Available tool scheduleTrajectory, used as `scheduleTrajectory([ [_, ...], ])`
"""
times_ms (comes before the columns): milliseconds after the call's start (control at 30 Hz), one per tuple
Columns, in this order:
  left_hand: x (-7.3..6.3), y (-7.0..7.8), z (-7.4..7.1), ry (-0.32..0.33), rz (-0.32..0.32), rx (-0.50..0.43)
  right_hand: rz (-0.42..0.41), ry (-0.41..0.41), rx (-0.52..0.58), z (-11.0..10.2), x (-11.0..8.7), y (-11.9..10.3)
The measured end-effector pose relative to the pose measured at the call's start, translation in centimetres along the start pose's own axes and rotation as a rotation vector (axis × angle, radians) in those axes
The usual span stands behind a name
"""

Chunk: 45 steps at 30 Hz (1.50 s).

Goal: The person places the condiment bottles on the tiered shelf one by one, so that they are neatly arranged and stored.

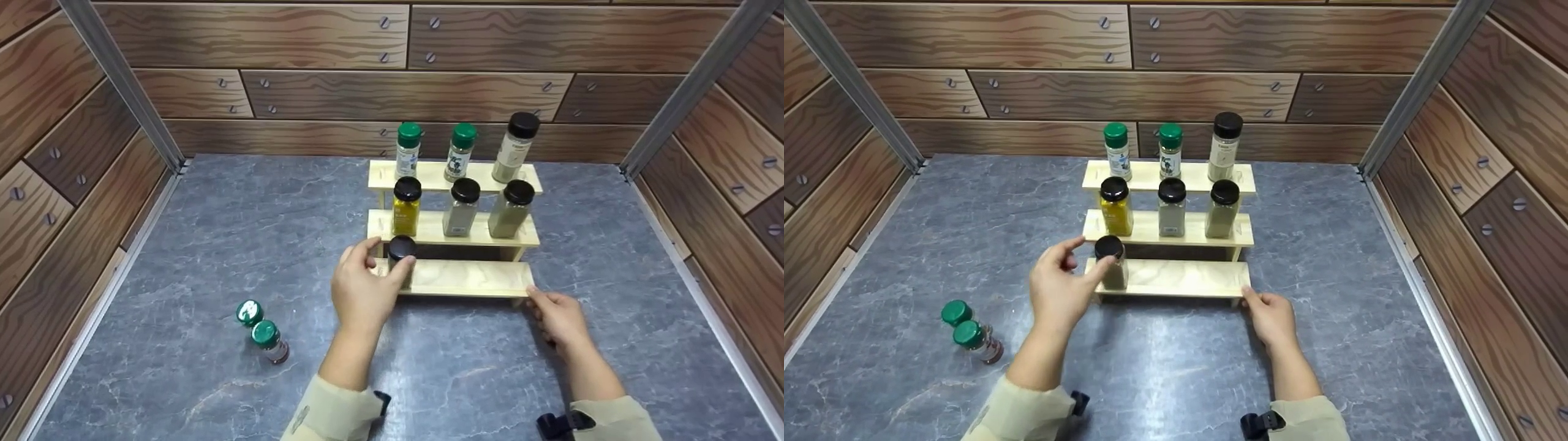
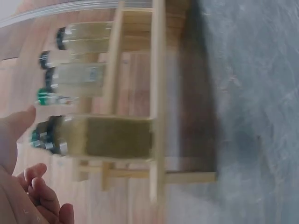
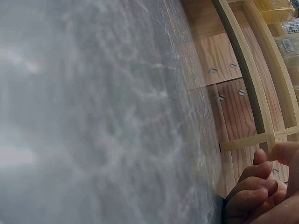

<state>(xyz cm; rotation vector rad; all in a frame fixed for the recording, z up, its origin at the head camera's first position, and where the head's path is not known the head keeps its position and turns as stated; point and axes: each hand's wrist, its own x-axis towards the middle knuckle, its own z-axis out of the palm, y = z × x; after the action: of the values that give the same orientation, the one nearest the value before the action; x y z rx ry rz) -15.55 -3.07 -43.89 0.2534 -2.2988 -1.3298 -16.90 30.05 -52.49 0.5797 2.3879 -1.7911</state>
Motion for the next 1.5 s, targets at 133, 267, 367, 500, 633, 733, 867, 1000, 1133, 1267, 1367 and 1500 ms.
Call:
scheduleTrajectory([
  [133,-0.4,0.3,-3.1,0.032,-0.013,-0.037,-0.004,0.004,0.013,-0.1,0.0,0.0],
  [267,-0.3,-0.3,-6.7,0.124,-0.018,-0.066,-0.001,0.003,0.023,-0.2,0.0,0.0],
  [367,-0.1,-1.6,-9.5,0.214,-0.046,-0.076,-0.001,-0.002,0.028,-0.3,0.0,0.1],
  [500,-0.5,-3.7,-12.8,0.267,-0.142,-0.001,-0.004,-0.002,0.022,-0.3,-0.1,0.1],
  [633,-1.7,-5.9,-14.5,0.185,-0.218,0.142,-0.002,-0.001,0.009,-0.3,-0.1,0.1],
  [733,-2.4,-7.2,-15.0,0.051,-0.268,0.224,-0.005,0.005,0.004,-0.3,-0.1,0.0],
  [867,-2.7,-8.0,-15.5,-0.123,-0.341,0.259,-0.006,0.011,0.007,-0.2,-0.1,0.1],
  [1000,-2.6,-8.2,-15.9,-0.232,-0.384,0.280,0.000,0.004,0.013,-0.1,-0.1,0.2],
  [1133,-2.6,-8.4,-16.4,-0.281,-0.417,0.304,-0.003,0.003,0.009,0.0,0.0,0.2],
  [1267,-2.6,-8.9,-16.6,-0.282,-0.439,0.288,-0.011,0.005,0.012,0.0,0.1,0.0],
  [1367,-2.7,-9.2,-16.6,-0.251,-0.446,0.263,-0.006,-0.005,0.013,0.0,0.0,0.0],
  [1500,-2.8,-9.6,-16.3,-0.198,-0.428,0.233,-0.002,-0.012,0.017,0.0,0.0,0.0],
])
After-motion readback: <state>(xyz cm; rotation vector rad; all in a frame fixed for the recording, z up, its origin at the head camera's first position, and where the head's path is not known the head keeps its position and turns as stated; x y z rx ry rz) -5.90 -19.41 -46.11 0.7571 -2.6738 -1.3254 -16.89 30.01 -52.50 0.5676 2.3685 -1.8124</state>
